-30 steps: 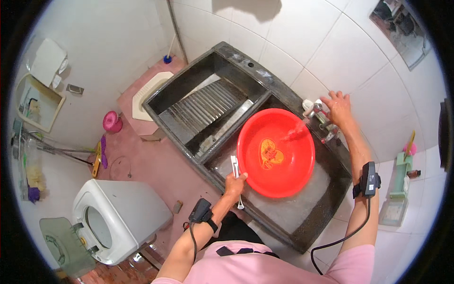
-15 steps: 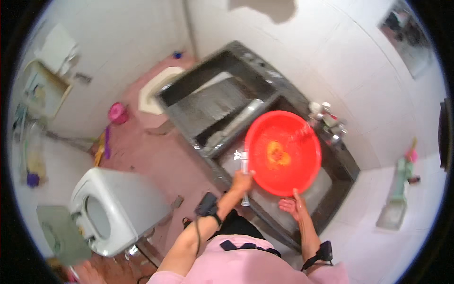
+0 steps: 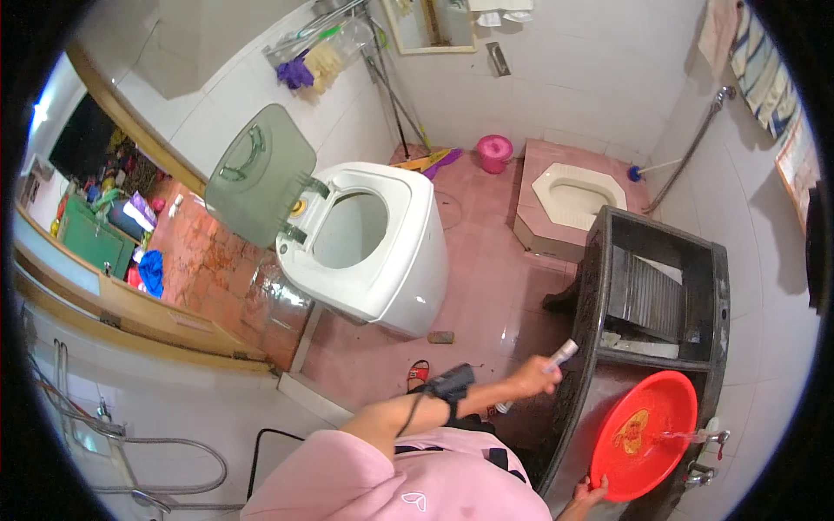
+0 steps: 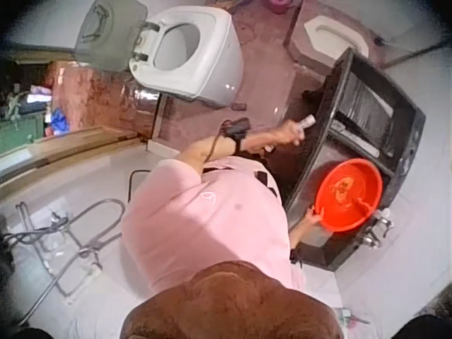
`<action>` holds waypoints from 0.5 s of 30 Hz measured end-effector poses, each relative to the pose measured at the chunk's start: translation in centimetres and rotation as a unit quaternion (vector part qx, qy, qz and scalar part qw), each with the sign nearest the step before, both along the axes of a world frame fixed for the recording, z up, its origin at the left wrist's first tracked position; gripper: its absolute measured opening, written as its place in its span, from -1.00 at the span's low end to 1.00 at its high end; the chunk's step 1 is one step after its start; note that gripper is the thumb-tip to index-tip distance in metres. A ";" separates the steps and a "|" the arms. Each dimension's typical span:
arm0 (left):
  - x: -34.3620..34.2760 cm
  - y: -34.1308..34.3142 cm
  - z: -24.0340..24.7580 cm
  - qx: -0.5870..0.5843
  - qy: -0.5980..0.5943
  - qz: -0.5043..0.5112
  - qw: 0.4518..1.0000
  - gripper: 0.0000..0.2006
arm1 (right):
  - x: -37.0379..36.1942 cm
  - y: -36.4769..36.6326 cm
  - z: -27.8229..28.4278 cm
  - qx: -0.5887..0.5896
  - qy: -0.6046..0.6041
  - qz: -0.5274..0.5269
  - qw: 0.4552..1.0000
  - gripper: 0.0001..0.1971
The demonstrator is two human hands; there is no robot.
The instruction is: Cleaning the surfaces of a small portable washing machine using a toothbrush and rinsing a basin in a bathroom sink.
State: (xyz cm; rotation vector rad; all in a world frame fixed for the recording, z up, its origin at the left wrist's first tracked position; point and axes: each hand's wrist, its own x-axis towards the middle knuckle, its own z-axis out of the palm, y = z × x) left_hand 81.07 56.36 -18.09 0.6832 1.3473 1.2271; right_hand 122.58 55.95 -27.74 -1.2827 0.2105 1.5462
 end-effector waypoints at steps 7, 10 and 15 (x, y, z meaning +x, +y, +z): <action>-15.6 -10.2 2.7 -0.163 0.059 0.221 0.960 -0.82 | 2.5 -1.1 -2.5 -0.021 -0.039 0.070 0.997 -0.81; -19.3 -14.3 4.2 -0.176 0.074 0.314 0.930 -0.85 | 3.9 -3.7 -3.7 0.245 -0.475 0.359 0.765 -0.27; -24.0 -20.9 2.7 -0.117 0.193 0.419 0.879 -0.86 | 0.9 -2.2 -1.9 0.111 -0.181 0.174 0.962 -0.78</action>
